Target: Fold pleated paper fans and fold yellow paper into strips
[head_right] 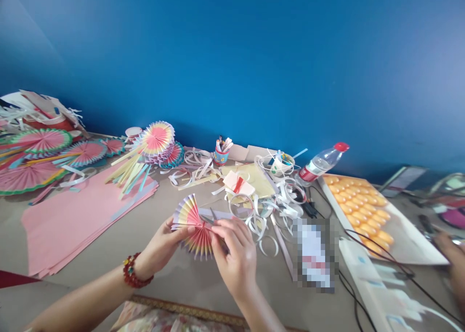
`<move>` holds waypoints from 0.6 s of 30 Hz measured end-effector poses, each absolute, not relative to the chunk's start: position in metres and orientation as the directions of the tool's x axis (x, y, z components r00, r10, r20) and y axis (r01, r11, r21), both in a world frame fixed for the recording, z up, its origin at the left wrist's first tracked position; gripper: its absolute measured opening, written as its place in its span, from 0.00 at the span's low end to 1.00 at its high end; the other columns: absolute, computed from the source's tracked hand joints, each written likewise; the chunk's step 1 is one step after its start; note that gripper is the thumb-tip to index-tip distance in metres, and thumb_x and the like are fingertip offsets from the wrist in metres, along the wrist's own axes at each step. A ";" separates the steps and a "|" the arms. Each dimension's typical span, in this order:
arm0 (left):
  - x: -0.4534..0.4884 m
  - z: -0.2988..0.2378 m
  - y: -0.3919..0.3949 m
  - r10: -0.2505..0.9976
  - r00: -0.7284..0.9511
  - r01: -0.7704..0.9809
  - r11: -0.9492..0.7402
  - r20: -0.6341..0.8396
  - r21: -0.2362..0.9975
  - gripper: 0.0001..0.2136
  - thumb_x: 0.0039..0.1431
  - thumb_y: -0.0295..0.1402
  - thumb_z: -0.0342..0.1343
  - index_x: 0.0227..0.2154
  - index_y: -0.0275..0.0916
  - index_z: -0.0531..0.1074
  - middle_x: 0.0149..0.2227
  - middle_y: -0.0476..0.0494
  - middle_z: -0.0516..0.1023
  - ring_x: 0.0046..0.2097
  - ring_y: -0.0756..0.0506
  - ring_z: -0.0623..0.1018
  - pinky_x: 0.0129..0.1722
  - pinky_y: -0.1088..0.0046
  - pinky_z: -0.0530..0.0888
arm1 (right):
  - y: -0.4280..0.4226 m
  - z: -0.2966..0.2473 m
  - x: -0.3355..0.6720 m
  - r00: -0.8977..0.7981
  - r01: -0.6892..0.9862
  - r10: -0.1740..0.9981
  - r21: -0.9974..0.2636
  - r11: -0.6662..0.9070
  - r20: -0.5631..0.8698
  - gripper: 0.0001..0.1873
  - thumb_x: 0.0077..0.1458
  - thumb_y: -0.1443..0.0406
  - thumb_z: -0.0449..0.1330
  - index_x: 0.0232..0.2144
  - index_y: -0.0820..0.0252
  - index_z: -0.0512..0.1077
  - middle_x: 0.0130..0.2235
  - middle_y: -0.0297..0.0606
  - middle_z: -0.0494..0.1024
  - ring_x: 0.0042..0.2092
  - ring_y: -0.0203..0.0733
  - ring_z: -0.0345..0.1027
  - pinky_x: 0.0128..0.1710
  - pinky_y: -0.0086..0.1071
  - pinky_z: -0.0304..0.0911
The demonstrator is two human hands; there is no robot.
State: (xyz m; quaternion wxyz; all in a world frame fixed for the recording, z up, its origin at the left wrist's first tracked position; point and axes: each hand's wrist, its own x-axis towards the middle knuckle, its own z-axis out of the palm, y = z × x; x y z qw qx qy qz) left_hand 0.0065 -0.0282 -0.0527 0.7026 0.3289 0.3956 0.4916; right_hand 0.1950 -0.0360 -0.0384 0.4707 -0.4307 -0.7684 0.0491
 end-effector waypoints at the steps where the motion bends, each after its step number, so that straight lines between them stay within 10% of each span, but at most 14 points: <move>1: 0.006 -0.051 -0.027 0.953 0.195 -0.406 0.292 -0.230 0.866 0.15 0.51 0.37 0.68 0.39 0.35 0.76 0.39 0.42 0.82 0.41 0.44 0.80 0.46 0.69 0.74 | -0.035 -0.036 0.195 -0.219 0.640 0.699 -0.441 0.630 0.680 0.10 0.58 0.73 0.59 0.41 0.56 0.75 0.40 0.41 0.81 0.44 0.46 0.74 0.52 0.49 0.68; 18: -0.021 -0.031 0.004 0.810 0.502 -0.087 0.396 -0.303 0.914 0.18 0.47 0.41 0.69 0.37 0.34 0.79 0.38 0.41 0.84 0.38 0.42 0.82 0.42 0.69 0.77 | -0.019 -0.006 0.199 -0.636 0.572 0.593 -0.214 0.792 0.494 0.15 0.60 0.73 0.55 0.46 0.55 0.74 0.39 0.38 0.80 0.42 0.44 0.71 0.52 0.46 0.66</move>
